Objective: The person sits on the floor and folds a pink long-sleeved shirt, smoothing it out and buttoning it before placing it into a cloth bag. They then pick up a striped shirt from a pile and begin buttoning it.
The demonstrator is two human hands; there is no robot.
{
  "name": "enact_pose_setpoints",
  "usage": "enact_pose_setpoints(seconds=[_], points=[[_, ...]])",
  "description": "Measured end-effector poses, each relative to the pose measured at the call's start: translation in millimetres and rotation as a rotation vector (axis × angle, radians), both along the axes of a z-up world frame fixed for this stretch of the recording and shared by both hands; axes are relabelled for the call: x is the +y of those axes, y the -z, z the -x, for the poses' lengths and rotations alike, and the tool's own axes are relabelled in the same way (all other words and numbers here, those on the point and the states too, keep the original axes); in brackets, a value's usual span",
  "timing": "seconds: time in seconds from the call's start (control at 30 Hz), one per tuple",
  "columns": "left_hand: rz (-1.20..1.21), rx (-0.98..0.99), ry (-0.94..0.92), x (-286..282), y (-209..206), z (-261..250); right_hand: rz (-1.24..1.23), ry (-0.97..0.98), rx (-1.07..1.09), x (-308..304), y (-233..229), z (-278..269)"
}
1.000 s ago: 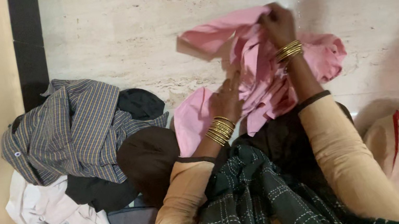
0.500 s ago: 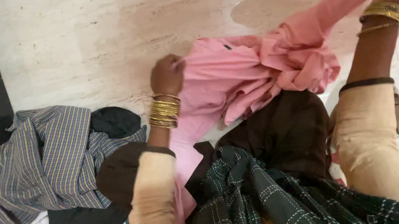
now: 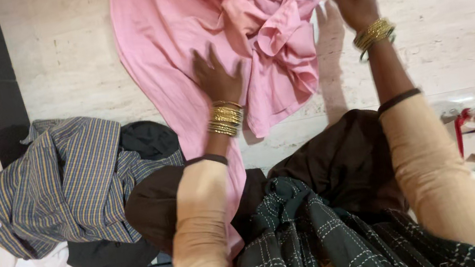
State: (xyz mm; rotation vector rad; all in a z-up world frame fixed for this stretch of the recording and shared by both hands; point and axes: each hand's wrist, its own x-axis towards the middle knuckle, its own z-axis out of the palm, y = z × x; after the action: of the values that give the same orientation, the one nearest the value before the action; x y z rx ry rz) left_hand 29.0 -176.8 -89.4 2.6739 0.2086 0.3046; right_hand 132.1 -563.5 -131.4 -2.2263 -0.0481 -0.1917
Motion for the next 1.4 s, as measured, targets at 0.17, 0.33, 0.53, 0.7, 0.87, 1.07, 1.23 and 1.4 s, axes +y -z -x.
enact_pose_setpoints(seconds=[0.17,0.33,0.53,0.7,0.87,1.07,1.23,1.4], points=[[-0.039,0.734,0.233,-43,-49,57,-0.017,-0.028,0.115,68,-19,66],[-0.431,0.665,0.199,-3,-24,60,0.254,-0.026,0.497,18,-60,105],[-0.116,0.644,0.151,11,-42,58,0.512,0.131,0.097,17,-96,154],[-0.288,0.202,0.383,-32,-13,82,0.354,-0.272,-0.08,101,-98,153],[-0.352,1.032,0.467,-11,-60,97,0.585,-0.549,0.457,90,-68,182],[0.265,0.274,0.273,-22,-47,93,0.212,-0.182,0.271,100,-84,179],[-0.092,0.013,0.426,-67,-27,111,0.221,-0.307,-0.244,159,-99,136],[-0.048,0.67,0.511,-43,-20,119,0.523,-0.529,-0.062,184,-91,173]])
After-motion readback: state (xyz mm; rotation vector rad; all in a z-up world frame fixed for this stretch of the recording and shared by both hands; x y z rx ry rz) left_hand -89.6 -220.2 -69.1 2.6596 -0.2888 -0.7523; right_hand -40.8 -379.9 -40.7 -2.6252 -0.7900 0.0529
